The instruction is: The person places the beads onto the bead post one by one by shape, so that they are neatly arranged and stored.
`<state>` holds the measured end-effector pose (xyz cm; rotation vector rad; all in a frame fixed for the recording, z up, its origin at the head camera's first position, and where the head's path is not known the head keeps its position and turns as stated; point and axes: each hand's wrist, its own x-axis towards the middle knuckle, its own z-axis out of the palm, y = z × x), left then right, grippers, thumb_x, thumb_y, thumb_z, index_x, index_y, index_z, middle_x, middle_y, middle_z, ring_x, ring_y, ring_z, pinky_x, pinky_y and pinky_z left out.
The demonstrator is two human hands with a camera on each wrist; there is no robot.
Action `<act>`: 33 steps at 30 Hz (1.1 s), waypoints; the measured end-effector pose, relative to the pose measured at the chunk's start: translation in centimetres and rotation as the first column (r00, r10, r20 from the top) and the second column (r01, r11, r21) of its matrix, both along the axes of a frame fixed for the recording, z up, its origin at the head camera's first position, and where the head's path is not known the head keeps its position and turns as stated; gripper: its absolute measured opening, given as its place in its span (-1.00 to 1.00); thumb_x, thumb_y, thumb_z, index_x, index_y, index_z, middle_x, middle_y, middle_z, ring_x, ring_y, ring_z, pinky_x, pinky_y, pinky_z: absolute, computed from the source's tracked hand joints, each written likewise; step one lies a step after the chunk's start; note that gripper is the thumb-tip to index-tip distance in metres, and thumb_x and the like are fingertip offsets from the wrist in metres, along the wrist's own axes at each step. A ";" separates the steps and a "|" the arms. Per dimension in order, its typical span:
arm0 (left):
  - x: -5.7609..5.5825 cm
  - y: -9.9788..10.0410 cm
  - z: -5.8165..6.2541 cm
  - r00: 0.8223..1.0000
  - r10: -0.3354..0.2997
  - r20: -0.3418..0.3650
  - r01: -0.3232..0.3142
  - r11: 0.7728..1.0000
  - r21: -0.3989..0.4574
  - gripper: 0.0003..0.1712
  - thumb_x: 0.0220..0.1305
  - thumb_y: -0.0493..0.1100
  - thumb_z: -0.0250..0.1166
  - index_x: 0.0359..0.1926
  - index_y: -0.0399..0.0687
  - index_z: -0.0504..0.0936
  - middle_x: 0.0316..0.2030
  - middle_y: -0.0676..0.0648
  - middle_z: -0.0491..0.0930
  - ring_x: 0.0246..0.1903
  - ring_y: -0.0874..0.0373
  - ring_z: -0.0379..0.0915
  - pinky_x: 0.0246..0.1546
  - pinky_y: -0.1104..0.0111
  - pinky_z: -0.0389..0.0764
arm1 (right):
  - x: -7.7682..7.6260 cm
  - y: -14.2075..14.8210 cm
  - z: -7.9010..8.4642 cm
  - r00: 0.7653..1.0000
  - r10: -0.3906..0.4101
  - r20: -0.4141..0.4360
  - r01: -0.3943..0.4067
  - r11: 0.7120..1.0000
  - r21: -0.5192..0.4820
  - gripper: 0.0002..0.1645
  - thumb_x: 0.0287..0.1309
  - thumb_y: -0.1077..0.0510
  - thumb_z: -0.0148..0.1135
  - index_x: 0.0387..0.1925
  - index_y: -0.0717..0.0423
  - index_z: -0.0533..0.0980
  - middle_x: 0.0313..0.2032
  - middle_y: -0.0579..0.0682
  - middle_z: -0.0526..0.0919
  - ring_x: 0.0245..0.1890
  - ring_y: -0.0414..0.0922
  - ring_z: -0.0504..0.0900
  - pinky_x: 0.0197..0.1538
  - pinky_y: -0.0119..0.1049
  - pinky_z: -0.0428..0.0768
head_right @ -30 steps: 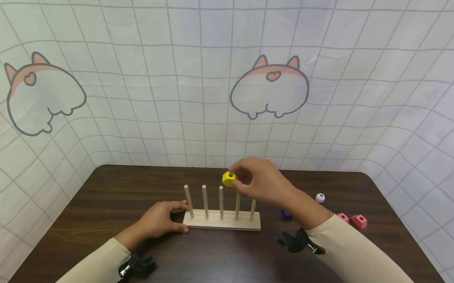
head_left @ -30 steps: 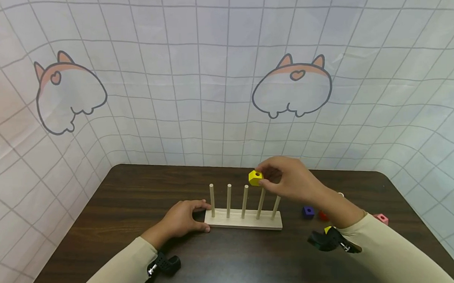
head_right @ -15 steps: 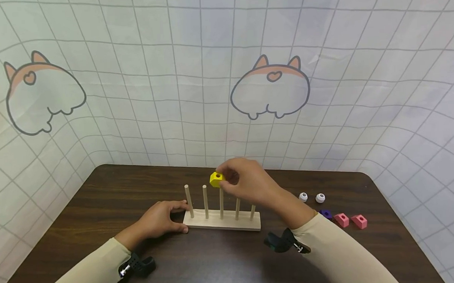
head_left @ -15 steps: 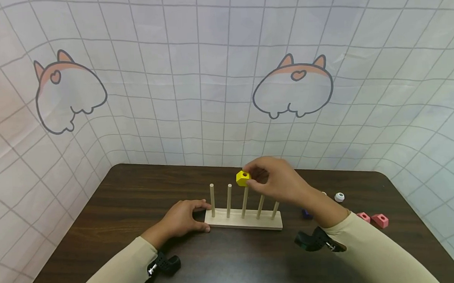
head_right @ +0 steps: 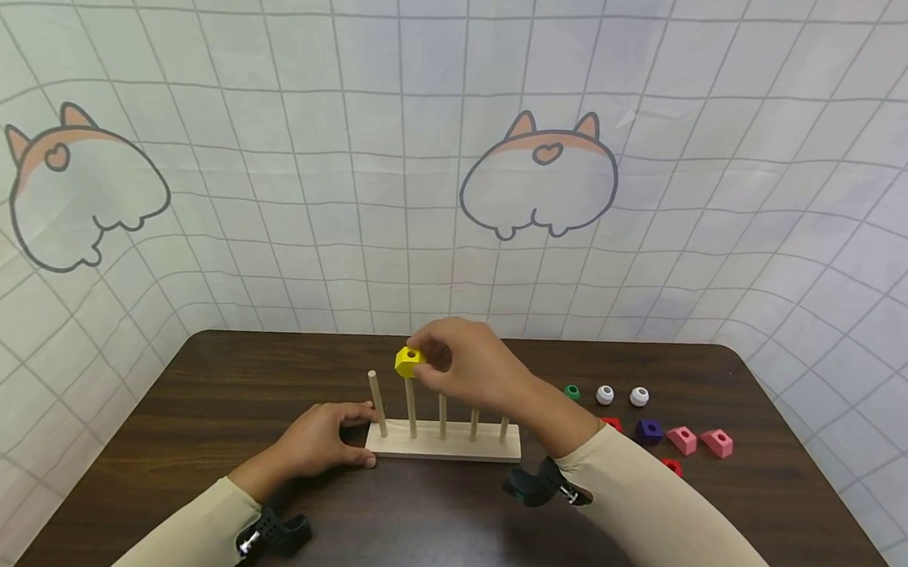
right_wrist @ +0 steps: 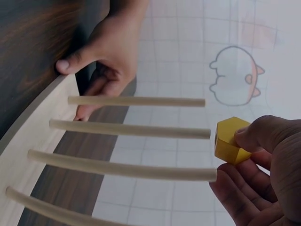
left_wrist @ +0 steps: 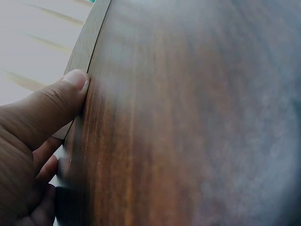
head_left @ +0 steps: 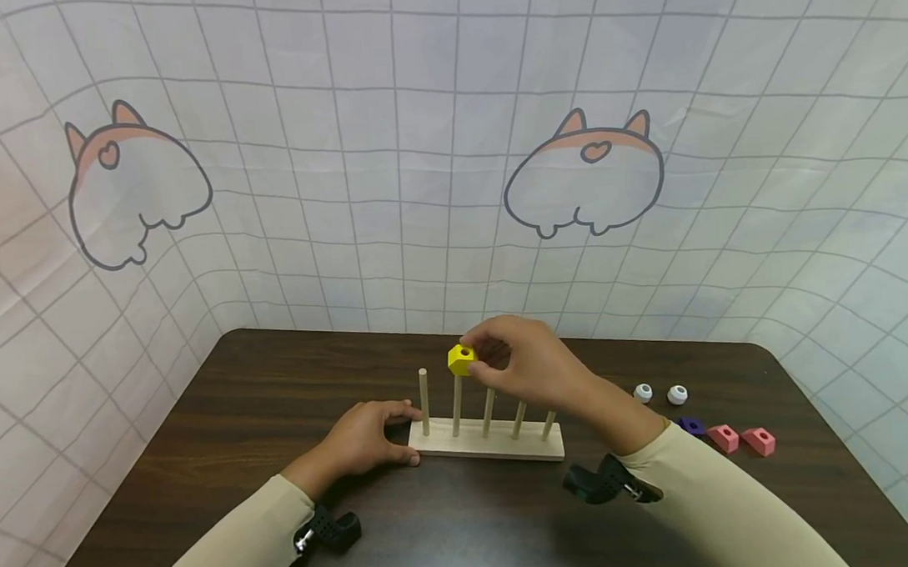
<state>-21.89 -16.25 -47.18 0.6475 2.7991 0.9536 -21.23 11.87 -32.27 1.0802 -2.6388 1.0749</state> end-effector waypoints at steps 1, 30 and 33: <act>0.0 0.0 0.0 1.000 -0.001 -0.001 0.001 1.000 0.003 -0.32 -0.08 0.13 0.67 0.13 0.19 0.72 0.25 -0.07 0.59 0.30 -0.06 0.44 0.31 -0.08 0.38 | 0.0 -0.2 0.0 1.000 -0.001 0.007 0.001 1.000 0.000 -0.67 0.22 0.26 0.43 0.03 0.19 0.63 -0.16 -0.07 0.71 -0.21 -0.21 0.68 -0.09 -0.31 0.69; 0.1 -0.2 -0.1 1.000 -0.013 0.015 0.013 1.000 0.027 -0.32 -0.05 0.15 0.66 0.14 0.15 0.72 0.26 -0.14 0.57 0.30 -0.11 0.44 0.29 -0.10 0.40 | 0.3 -4.4 -0.3 0.996 -0.030 0.080 0.031 0.999 -0.014 -0.68 0.28 0.23 0.38 0.06 0.14 0.63 -0.15 -0.11 0.67 -0.21 -0.24 0.65 -0.10 -0.34 0.66; 0.1 -0.2 -0.1 1.000 -0.016 0.019 0.015 0.999 0.029 -0.32 -0.04 0.15 0.66 0.14 0.15 0.72 0.28 -0.15 0.56 0.30 -0.11 0.43 0.30 -0.10 0.39 | 0.5 -4.7 -0.4 0.995 -0.034 0.094 0.036 0.999 -0.023 -0.69 0.29 0.23 0.38 0.05 0.13 0.63 -0.15 -0.13 0.66 -0.21 -0.24 0.64 -0.11 -0.35 0.66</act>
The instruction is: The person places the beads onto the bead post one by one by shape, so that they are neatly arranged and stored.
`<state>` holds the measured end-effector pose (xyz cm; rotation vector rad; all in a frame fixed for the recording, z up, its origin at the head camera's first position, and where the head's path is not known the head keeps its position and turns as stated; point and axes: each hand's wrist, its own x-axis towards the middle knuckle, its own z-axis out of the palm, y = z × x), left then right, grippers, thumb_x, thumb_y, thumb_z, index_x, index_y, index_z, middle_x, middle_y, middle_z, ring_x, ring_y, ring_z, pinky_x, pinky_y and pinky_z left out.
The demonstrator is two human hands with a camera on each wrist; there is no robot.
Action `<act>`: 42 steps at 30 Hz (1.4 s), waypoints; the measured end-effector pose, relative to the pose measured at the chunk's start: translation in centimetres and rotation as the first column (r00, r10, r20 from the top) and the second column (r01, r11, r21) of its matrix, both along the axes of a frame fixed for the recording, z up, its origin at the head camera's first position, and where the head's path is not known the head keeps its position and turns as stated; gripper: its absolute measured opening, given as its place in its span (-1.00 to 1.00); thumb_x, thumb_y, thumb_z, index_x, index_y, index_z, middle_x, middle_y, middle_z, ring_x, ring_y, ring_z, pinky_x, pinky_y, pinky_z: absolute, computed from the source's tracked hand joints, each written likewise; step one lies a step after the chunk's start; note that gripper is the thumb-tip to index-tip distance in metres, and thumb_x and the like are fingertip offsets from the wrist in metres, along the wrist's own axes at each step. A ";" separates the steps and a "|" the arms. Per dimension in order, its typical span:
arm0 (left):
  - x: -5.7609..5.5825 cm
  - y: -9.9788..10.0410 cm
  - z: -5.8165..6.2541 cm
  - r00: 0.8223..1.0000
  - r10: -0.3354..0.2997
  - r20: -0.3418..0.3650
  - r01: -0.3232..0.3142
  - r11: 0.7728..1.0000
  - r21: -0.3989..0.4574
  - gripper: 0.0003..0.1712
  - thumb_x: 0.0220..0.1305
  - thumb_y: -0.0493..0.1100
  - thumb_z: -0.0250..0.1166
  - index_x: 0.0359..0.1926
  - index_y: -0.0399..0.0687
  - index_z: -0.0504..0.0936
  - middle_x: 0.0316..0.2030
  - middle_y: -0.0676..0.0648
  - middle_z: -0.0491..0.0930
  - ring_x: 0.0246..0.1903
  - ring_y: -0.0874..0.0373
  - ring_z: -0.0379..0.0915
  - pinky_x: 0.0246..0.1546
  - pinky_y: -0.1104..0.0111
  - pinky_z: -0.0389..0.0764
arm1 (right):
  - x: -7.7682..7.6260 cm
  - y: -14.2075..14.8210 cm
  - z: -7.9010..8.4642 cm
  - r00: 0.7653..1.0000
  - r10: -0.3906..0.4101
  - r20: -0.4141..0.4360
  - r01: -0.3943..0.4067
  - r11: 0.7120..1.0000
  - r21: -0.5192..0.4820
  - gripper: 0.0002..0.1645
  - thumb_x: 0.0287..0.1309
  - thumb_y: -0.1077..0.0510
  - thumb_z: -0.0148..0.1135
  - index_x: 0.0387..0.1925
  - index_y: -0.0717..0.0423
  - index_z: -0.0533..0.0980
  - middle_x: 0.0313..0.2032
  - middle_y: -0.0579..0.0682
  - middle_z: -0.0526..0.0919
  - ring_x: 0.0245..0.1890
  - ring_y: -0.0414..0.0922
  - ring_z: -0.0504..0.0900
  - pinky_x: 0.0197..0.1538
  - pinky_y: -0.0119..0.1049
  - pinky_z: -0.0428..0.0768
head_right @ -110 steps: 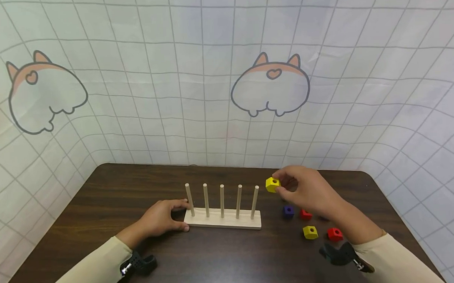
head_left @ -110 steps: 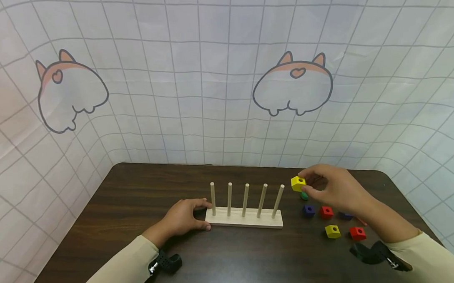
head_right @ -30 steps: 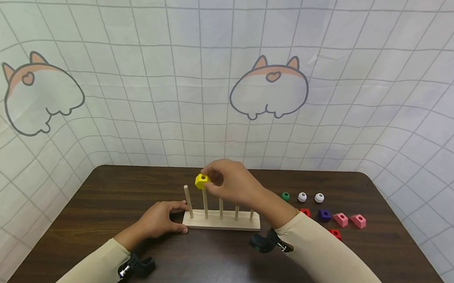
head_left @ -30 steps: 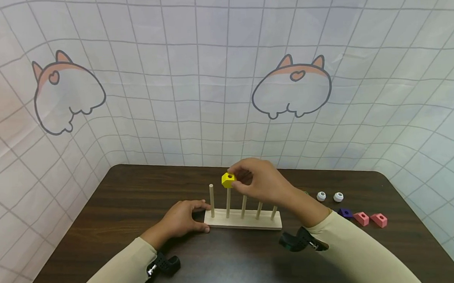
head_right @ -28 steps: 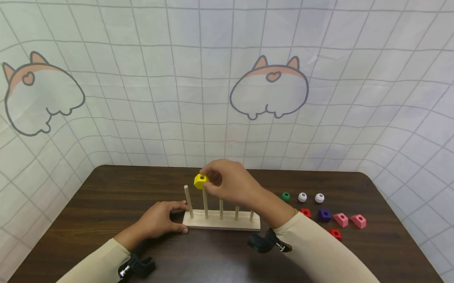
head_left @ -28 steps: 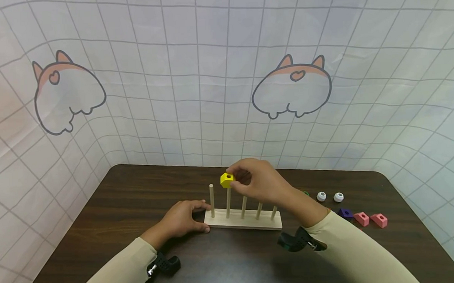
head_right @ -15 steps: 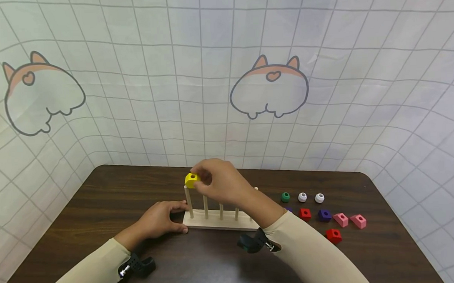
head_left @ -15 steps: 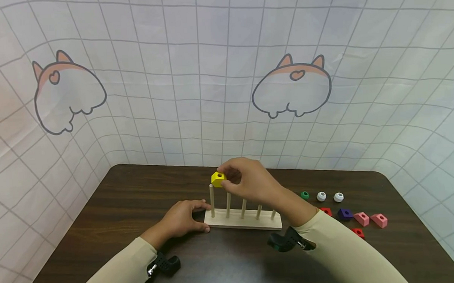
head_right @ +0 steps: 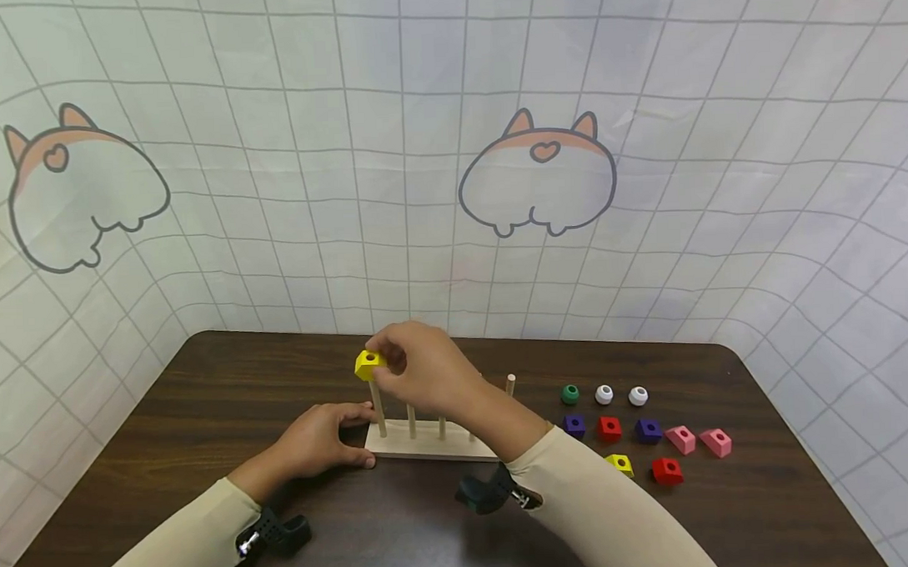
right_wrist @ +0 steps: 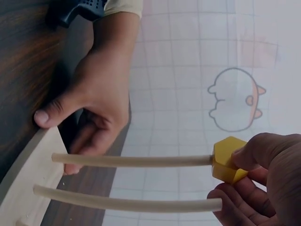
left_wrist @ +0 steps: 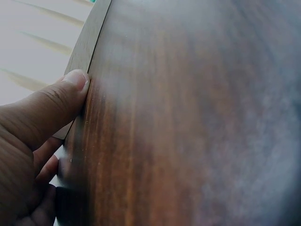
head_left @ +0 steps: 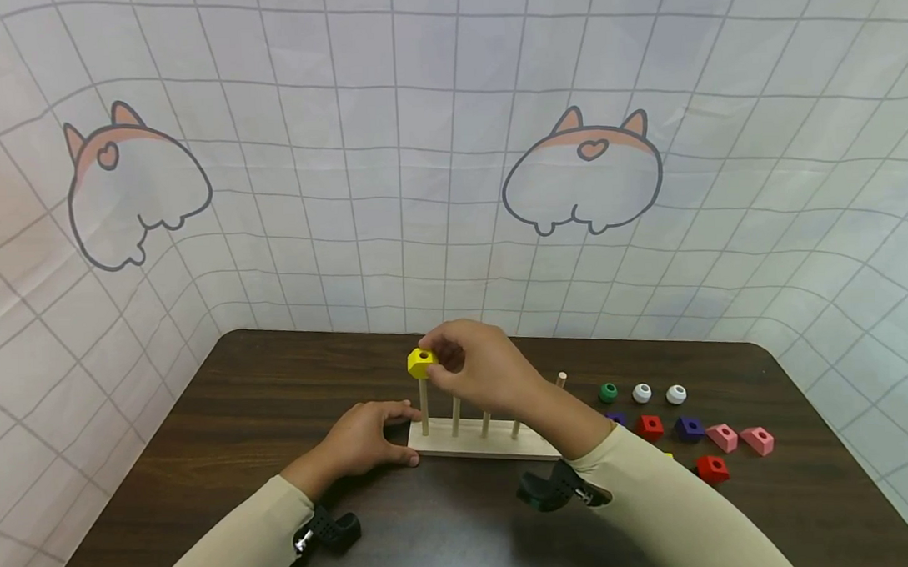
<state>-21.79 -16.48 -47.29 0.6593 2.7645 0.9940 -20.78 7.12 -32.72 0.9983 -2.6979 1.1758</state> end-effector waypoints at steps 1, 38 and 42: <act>0.0 0.0 0.0 1.000 -0.001 0.000 0.001 1.000 0.000 -0.32 -0.04 0.15 0.65 0.14 0.15 0.72 0.28 -0.15 0.55 0.30 -0.10 0.43 0.30 -0.10 0.39 | 0.0 -0.1 -0.1 1.000 -0.004 0.003 0.004 1.000 0.000 -0.69 0.29 0.23 0.38 0.05 0.12 0.63 -0.15 -0.14 0.66 -0.21 -0.24 0.64 -0.11 -0.36 0.65; 0.1 0.1 0.1 1.000 0.005 -0.003 -0.005 1.000 -0.013 -0.32 -0.04 0.16 0.65 0.14 0.16 0.72 0.14 0.03 0.67 0.29 -0.04 0.45 0.29 -0.08 0.42 | 2.3 -2.5 -6.2 0.959 -0.265 -0.095 0.234 0.938 -0.257 -0.66 0.25 0.26 0.35 0.06 0.18 0.61 -0.11 0.01 0.65 -0.20 -0.10 0.65 -0.12 -0.22 0.62; 0.1 0.1 0.1 1.000 0.007 -0.001 -0.007 1.000 -0.006 -0.32 -0.04 0.15 0.65 0.15 0.15 0.72 0.16 0.01 0.66 0.30 -0.05 0.44 0.29 -0.08 0.41 | 2.3 -2.6 -6.7 0.959 -0.269 -0.084 0.237 0.931 -0.278 -0.66 0.26 0.26 0.35 0.07 0.17 0.60 -0.12 -0.01 0.65 -0.19 -0.05 0.67 -0.17 -0.25 0.57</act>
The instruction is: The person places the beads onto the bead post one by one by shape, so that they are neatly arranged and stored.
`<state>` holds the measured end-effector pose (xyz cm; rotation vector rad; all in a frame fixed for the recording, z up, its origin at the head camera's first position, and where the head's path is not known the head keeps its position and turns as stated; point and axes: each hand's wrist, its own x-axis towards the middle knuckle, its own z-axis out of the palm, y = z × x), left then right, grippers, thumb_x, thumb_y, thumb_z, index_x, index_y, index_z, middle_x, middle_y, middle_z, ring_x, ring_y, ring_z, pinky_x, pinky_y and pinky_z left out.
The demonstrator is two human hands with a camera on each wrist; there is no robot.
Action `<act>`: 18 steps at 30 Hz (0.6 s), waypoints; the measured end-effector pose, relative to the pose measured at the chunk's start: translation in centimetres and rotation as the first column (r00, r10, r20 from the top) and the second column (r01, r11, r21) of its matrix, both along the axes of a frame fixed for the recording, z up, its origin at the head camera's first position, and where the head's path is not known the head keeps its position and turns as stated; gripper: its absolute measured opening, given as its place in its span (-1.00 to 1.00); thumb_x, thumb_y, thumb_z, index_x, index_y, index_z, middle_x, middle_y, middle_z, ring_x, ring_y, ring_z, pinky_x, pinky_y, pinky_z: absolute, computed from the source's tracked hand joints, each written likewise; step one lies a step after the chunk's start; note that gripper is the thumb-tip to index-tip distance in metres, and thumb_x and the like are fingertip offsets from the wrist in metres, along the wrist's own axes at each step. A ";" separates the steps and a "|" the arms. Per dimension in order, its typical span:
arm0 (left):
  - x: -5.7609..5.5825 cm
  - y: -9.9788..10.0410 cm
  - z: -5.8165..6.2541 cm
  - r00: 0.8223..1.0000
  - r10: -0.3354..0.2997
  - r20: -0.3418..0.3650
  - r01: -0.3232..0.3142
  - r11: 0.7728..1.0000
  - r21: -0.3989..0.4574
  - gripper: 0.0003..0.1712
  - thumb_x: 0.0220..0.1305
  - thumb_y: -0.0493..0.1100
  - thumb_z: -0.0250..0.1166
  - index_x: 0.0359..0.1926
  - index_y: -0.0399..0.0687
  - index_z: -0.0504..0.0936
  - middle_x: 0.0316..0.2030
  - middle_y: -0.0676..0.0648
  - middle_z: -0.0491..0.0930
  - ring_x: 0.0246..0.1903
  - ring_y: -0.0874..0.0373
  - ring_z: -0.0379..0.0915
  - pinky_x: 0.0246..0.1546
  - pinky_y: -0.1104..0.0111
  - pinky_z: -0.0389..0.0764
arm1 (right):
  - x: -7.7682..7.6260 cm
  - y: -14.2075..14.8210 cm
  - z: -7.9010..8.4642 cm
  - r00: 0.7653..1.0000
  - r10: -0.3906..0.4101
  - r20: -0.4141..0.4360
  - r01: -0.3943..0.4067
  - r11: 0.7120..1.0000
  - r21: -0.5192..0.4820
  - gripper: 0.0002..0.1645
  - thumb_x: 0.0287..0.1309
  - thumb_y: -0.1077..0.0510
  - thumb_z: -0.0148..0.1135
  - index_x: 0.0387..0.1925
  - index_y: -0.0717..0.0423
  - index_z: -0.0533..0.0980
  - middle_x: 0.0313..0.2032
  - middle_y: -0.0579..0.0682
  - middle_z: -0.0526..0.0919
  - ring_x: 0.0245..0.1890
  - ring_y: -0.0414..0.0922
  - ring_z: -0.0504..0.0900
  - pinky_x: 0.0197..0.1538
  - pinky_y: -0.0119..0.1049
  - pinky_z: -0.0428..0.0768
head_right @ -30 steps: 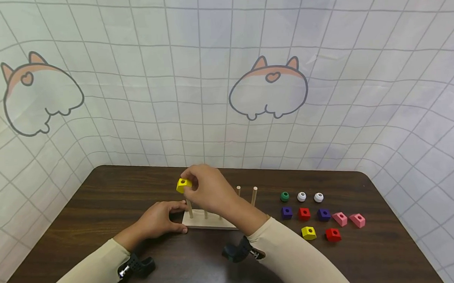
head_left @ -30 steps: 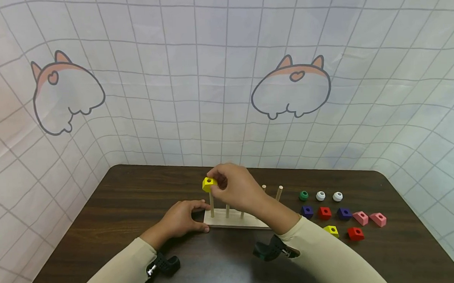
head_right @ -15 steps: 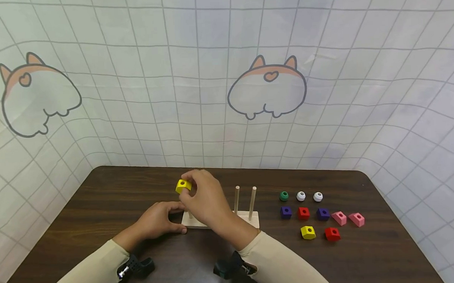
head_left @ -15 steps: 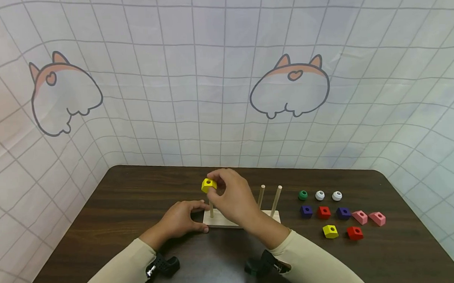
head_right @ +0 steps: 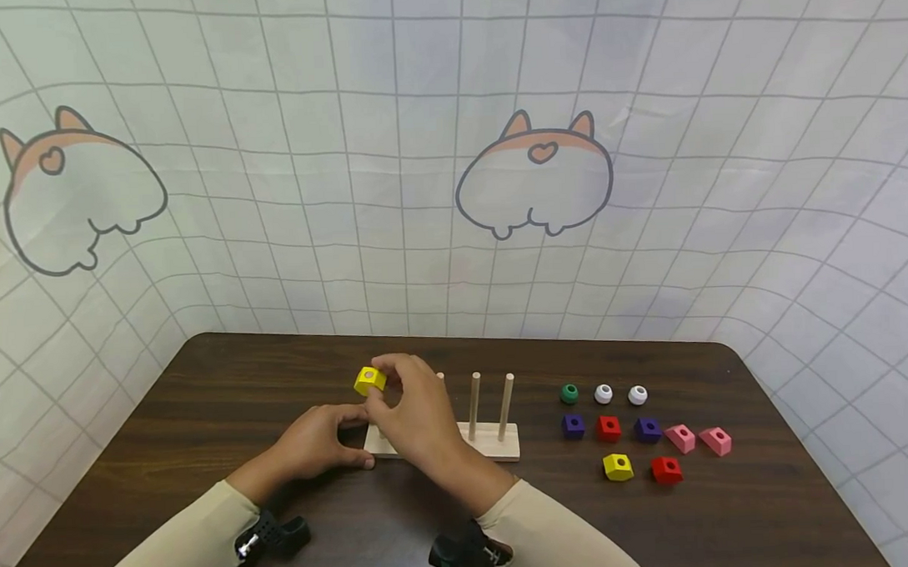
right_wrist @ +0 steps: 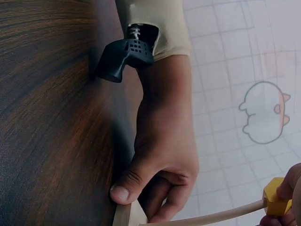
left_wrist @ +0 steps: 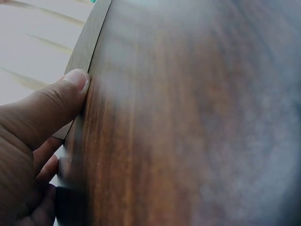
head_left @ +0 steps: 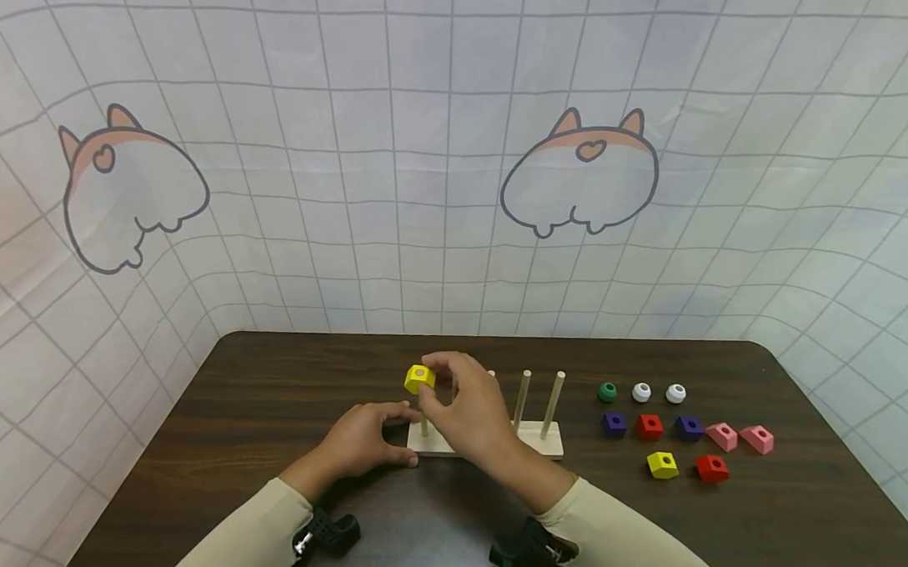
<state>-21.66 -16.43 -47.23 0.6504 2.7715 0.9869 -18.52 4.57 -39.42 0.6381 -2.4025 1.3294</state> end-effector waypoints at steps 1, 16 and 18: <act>0.0 0.0 0.0 1.000 -0.002 -0.002 0.002 1.000 0.003 -0.32 -0.04 0.15 0.65 0.15 0.14 0.72 0.15 0.00 0.66 0.30 -0.06 0.44 0.29 -0.09 0.41 | 0.0 0.0 -0.1 1.000 -0.001 0.001 0.001 1.000 -0.003 -0.66 0.26 0.26 0.35 0.07 0.16 0.60 -0.13 -0.04 0.65 -0.19 -0.04 0.67 -0.18 -0.26 0.56; -0.1 0.1 -0.2 1.000 -0.008 -0.001 0.008 1.000 0.007 -0.32 -0.04 0.15 0.65 0.13 0.12 0.71 0.10 0.02 0.70 0.25 -0.02 0.50 0.25 -0.05 0.46 | 0.2 0.0 -1.7 0.993 -0.014 0.120 0.022 0.998 -0.063 -0.31 0.23 0.25 0.37 0.36 0.19 0.34 -0.08 -0.07 0.70 -0.14 -0.10 0.68 -0.13 -0.22 0.63; -0.1 0.1 -0.2 1.000 -0.005 0.004 0.005 1.000 0.005 -0.31 -0.04 0.16 0.65 0.15 0.12 0.70 0.11 0.02 0.69 0.23 -0.01 0.52 0.23 -0.05 0.49 | 0.2 -0.1 -2.1 0.989 -0.025 0.146 0.038 0.996 -0.085 -0.34 0.21 0.24 0.38 0.32 0.19 0.37 -0.08 -0.07 0.70 -0.14 -0.11 0.68 -0.14 -0.24 0.62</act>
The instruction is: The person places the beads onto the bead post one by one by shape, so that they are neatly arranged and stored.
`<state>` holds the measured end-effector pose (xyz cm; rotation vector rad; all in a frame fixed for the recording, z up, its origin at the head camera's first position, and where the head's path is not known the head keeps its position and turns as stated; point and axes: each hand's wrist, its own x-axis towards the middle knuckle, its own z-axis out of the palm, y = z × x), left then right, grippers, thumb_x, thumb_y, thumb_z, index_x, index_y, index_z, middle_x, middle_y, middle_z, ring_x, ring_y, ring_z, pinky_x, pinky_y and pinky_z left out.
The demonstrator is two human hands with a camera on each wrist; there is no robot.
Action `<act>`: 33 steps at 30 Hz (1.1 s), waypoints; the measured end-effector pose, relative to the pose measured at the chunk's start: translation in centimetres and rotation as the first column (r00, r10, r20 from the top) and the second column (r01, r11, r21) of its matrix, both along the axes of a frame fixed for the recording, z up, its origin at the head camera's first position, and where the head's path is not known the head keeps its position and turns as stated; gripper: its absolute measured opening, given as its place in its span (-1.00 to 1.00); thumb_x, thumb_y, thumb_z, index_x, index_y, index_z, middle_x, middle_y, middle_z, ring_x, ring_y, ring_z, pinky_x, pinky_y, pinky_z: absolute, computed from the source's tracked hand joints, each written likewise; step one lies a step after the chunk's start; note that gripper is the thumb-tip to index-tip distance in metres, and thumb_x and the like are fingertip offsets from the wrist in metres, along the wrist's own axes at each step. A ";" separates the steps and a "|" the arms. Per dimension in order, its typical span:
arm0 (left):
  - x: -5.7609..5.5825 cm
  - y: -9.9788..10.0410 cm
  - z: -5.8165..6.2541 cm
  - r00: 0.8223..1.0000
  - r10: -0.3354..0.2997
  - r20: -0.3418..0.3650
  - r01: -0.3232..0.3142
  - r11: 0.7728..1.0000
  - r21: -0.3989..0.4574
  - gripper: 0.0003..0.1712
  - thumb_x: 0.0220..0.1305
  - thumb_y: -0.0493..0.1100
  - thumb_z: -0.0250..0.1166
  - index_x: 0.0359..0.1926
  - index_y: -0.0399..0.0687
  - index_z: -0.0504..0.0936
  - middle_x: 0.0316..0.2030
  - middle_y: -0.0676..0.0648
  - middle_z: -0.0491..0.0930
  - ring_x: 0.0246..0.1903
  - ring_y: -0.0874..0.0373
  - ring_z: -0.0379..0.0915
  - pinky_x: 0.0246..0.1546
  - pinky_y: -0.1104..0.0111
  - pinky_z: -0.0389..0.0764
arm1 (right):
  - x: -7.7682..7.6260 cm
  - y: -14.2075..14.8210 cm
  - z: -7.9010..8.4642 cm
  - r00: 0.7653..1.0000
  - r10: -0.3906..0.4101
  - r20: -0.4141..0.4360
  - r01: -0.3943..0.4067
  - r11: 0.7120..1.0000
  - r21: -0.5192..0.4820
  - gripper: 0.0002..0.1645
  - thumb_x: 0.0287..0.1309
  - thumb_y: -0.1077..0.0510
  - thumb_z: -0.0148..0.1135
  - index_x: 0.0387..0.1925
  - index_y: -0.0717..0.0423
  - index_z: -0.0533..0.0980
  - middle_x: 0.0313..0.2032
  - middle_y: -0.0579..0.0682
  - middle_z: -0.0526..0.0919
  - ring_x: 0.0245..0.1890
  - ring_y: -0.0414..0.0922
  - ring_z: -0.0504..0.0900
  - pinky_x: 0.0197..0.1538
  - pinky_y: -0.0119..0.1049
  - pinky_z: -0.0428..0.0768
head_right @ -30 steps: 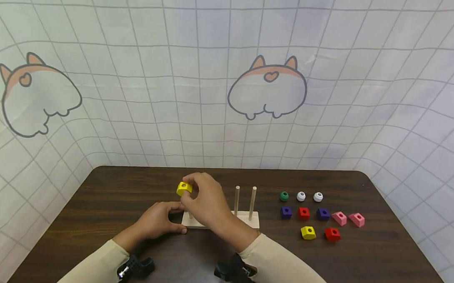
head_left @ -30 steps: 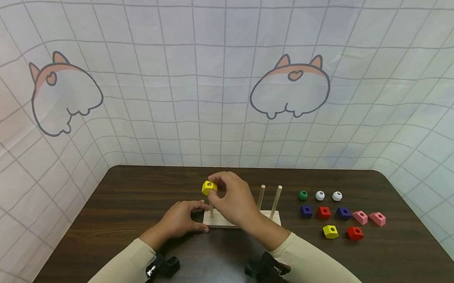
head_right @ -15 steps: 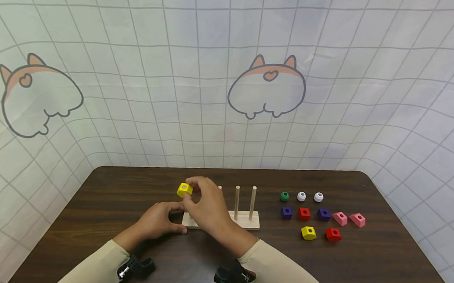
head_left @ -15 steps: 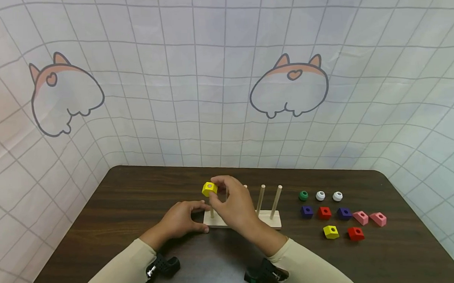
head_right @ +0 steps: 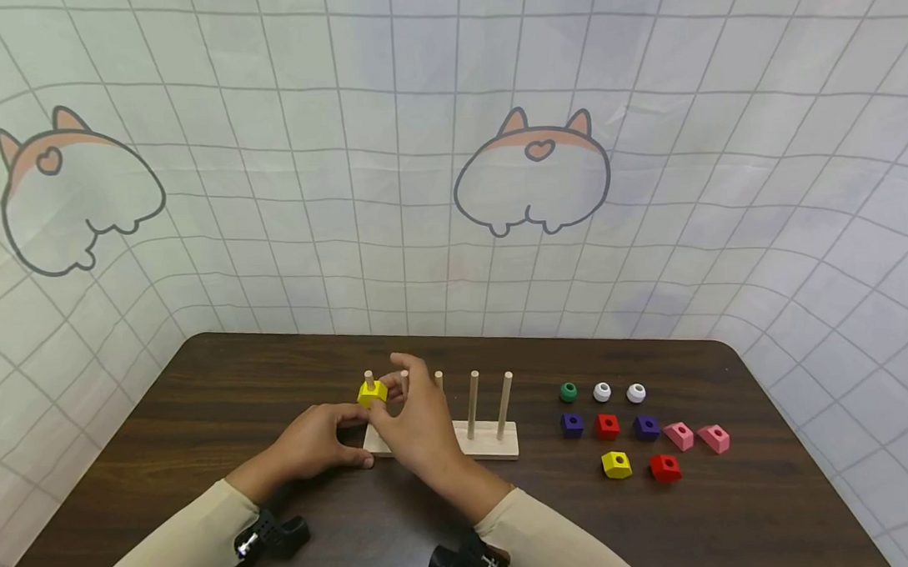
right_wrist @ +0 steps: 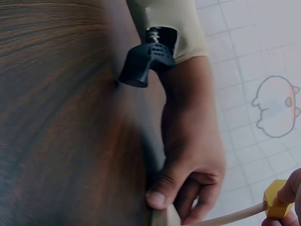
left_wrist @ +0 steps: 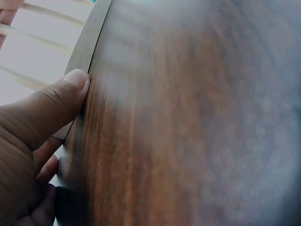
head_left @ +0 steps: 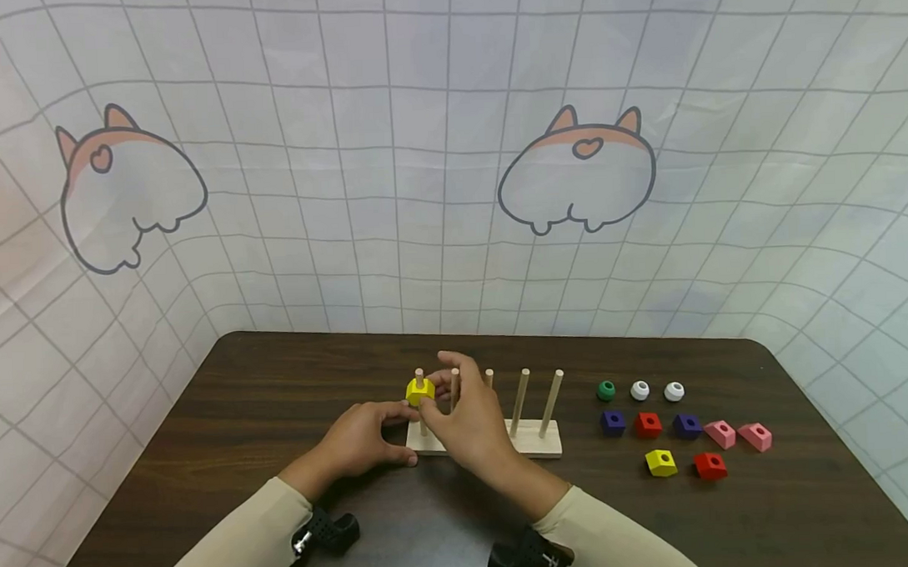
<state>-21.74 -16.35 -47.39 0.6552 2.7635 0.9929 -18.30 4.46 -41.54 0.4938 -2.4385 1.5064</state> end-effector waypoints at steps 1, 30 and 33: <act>0.0 0.0 0.0 1.000 0.002 0.000 -0.002 1.000 0.000 -0.31 -0.04 0.16 0.65 0.15 0.12 0.71 0.11 0.02 0.69 0.22 -0.01 0.52 0.22 -0.05 0.50 | 0.0 0.0 -0.2 1.000 -0.006 0.013 0.006 1.000 -0.010 -0.38 0.21 0.24 0.38 0.27 0.20 0.40 -0.09 -0.06 0.70 -0.14 -0.11 0.68 -0.13 -0.23 0.63; 0.0 0.1 0.4 1.000 0.015 -0.020 -0.016 0.999 -0.031 -0.24 -0.08 0.12 0.68 0.18 0.01 0.69 0.21 -0.04 0.63 0.27 -0.07 0.48 0.25 -0.06 0.46 | 0.1 -0.1 -5.0 0.996 -0.036 0.087 0.028 0.995 0.096 -0.68 0.15 0.24 0.42 -0.08 0.09 0.53 -0.21 -0.09 0.68 -0.16 -0.12 0.67 -0.05 -0.20 0.63; 0.1 0.1 0.4 1.000 0.013 -0.020 -0.014 0.999 -0.031 -0.25 -0.08 0.12 0.68 0.17 0.02 0.70 0.21 -0.05 0.63 0.26 -0.08 0.48 0.24 -0.07 0.46 | 0.1 -0.1 -5.0 0.996 -0.025 0.091 0.017 0.996 0.087 -0.66 0.16 0.25 0.42 -0.05 0.10 0.52 -0.16 -0.05 0.68 -0.12 -0.10 0.67 0.00 -0.16 0.63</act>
